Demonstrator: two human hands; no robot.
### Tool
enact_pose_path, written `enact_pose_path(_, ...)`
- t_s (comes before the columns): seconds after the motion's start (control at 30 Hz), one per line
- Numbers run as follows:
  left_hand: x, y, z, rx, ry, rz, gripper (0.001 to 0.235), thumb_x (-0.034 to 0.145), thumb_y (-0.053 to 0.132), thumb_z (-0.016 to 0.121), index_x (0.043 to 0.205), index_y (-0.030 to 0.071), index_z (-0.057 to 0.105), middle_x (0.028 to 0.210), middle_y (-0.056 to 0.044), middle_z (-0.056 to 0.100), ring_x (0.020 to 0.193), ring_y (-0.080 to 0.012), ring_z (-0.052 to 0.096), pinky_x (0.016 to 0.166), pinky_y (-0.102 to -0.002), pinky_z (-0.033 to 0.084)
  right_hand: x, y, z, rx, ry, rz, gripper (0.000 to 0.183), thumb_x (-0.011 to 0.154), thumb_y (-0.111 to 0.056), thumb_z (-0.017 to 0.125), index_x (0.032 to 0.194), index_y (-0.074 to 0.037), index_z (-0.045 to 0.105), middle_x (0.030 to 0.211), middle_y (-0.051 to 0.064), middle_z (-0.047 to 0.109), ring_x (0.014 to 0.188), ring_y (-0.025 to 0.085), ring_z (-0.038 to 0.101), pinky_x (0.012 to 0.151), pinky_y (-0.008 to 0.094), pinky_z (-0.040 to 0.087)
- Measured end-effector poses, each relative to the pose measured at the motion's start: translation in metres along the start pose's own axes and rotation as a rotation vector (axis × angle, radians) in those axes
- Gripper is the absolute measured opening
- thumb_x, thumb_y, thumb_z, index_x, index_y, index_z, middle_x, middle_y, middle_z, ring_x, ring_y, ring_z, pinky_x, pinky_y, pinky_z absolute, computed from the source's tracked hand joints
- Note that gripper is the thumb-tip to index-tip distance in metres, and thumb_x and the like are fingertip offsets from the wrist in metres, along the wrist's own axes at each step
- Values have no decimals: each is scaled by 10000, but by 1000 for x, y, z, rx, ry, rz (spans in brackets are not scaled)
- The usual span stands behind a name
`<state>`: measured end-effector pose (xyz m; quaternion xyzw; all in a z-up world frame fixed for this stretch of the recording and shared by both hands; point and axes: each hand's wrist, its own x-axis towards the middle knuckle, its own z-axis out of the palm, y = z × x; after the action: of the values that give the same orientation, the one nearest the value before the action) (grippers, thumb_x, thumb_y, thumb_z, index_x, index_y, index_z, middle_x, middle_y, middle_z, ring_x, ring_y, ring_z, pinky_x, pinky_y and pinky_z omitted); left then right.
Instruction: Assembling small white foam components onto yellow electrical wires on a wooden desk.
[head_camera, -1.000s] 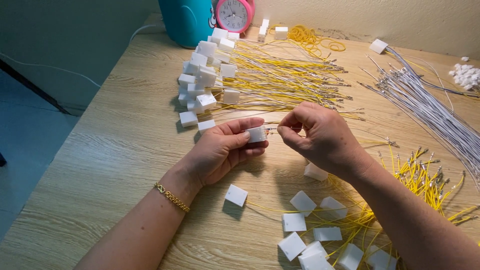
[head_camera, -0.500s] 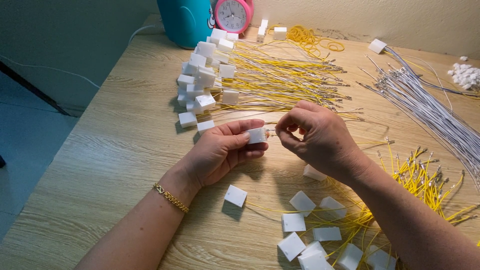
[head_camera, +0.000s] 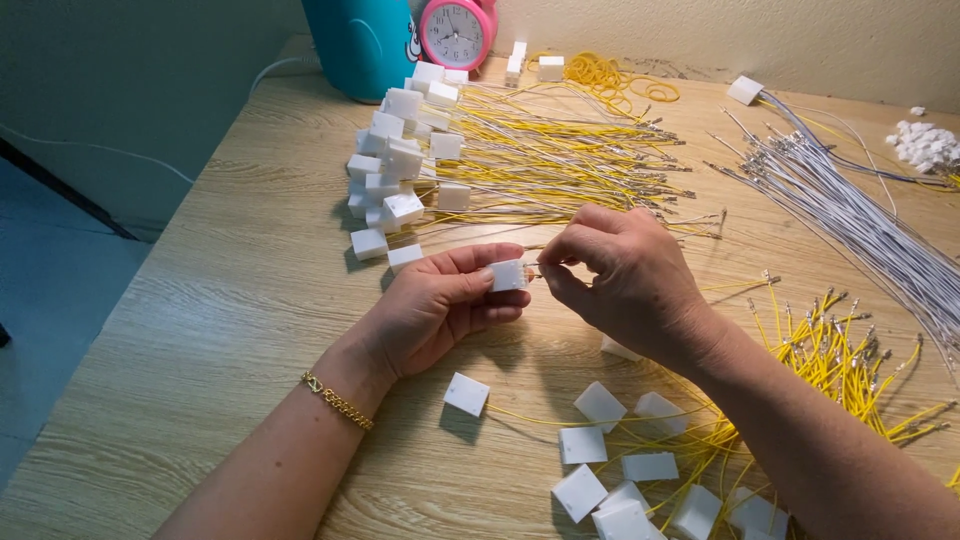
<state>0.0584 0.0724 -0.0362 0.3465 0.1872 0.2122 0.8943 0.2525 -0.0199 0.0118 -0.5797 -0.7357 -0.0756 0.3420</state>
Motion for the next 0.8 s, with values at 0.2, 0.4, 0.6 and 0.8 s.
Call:
enact_pose_path(0.2, 0, 0, 1, 13, 10, -6, 410, 953, 18, 464, 1358, -34, 495, 1317, -307, 534, 1048, -366, 652, 884, -442, 558, -2, -2, 3, 0, -5, 3, 139, 750, -152, 753, 706, -223, 642, 698, -60, 596, 640, 159, 617, 652, 294, 467)
enact_pose_path(0.4, 3, -2, -3, 37, 9, -10, 404, 955, 19, 472, 1356, -26, 499, 1303, -309, 536, 1058, -366, 645, 891, -443, 554, -3, -2, 5, 3, -23, 33, 138, 760, -163, 751, 699, -212, 638, 688, -47, 595, 623, 165, 620, 646, 300, 480)
enact_pose_path(0.6, 1, -2, 0, 72, 21, 2, 400, 951, 14, 476, 1347, -34, 508, 1289, -303, 551, 1065, -362, 643, 890, -433, 560, -1, -7, -1, 14, -60, 50, 131, 780, -157, 739, 701, -193, 641, 702, -29, 602, 670, 186, 658, 641, 309, 502)
enact_pose_path(0.8, 1, -1, 1, 94, 20, 0, 392, 952, 3, 478, 1339, -32, 520, 1282, -309, 556, 1060, -361, 641, 897, -443, 553, -1, -8, -1, 2, -62, 53, 141, 786, -180, 741, 696, -199, 635, 700, -30, 595, 689, 181, 666, 644, 306, 508)
